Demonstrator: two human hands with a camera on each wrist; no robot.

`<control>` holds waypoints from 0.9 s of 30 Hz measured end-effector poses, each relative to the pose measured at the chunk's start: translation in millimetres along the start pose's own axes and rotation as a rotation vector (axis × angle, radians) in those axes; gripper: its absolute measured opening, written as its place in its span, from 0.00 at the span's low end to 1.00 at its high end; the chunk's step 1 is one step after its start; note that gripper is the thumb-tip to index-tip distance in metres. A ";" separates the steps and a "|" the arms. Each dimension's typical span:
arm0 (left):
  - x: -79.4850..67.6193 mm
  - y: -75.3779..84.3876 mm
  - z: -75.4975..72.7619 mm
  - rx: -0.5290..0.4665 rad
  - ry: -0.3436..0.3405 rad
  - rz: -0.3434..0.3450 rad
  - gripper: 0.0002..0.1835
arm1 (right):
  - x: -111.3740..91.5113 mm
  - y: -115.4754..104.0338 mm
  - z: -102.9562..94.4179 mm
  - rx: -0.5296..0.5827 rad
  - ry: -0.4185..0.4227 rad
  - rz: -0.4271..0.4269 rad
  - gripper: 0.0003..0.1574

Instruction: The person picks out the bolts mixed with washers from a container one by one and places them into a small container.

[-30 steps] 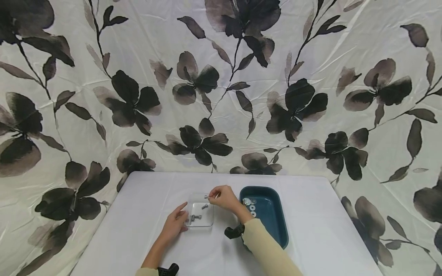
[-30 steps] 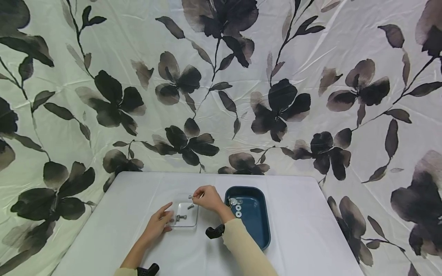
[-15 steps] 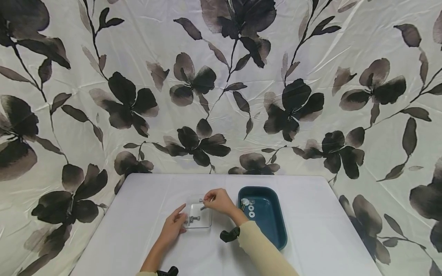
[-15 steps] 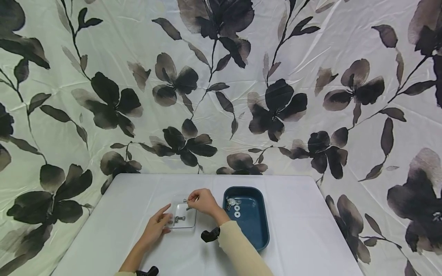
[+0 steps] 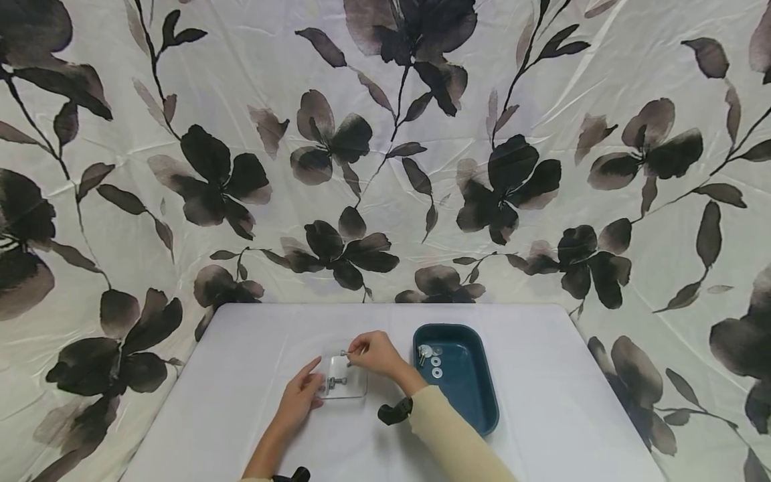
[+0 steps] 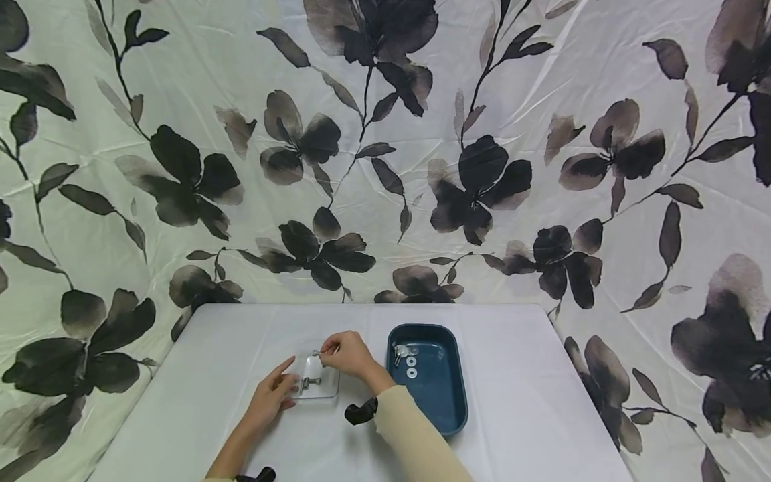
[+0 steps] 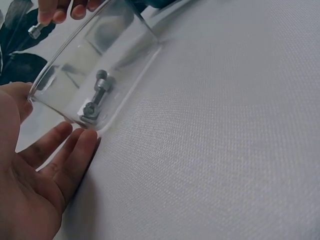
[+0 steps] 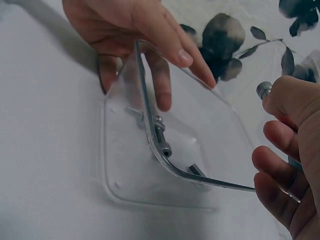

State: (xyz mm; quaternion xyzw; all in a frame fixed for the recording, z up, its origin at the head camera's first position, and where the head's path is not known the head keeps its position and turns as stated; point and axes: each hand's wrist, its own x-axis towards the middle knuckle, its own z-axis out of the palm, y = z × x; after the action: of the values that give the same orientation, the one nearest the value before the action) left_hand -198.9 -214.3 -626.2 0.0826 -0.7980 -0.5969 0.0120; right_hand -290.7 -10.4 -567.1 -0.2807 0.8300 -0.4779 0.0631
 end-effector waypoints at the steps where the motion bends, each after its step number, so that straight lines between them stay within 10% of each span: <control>1: -0.3 -0.5 0.3 -0.001 -0.003 0.005 0.26 | -0.5 0.1 0.2 -0.001 0.003 -0.005 0.02; 27: -1.5 1.1 1.0 0.000 -0.006 -0.002 0.25 | -1.4 12.2 -1.8 -0.048 -0.034 0.061 0.02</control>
State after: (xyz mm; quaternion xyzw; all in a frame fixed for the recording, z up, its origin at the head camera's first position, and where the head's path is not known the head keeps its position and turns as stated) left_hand -197.7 -212.9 -625.3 0.0817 -0.7979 -0.5971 0.0093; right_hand -295.2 -3.6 -576.5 -0.2649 0.8480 -0.4510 0.0851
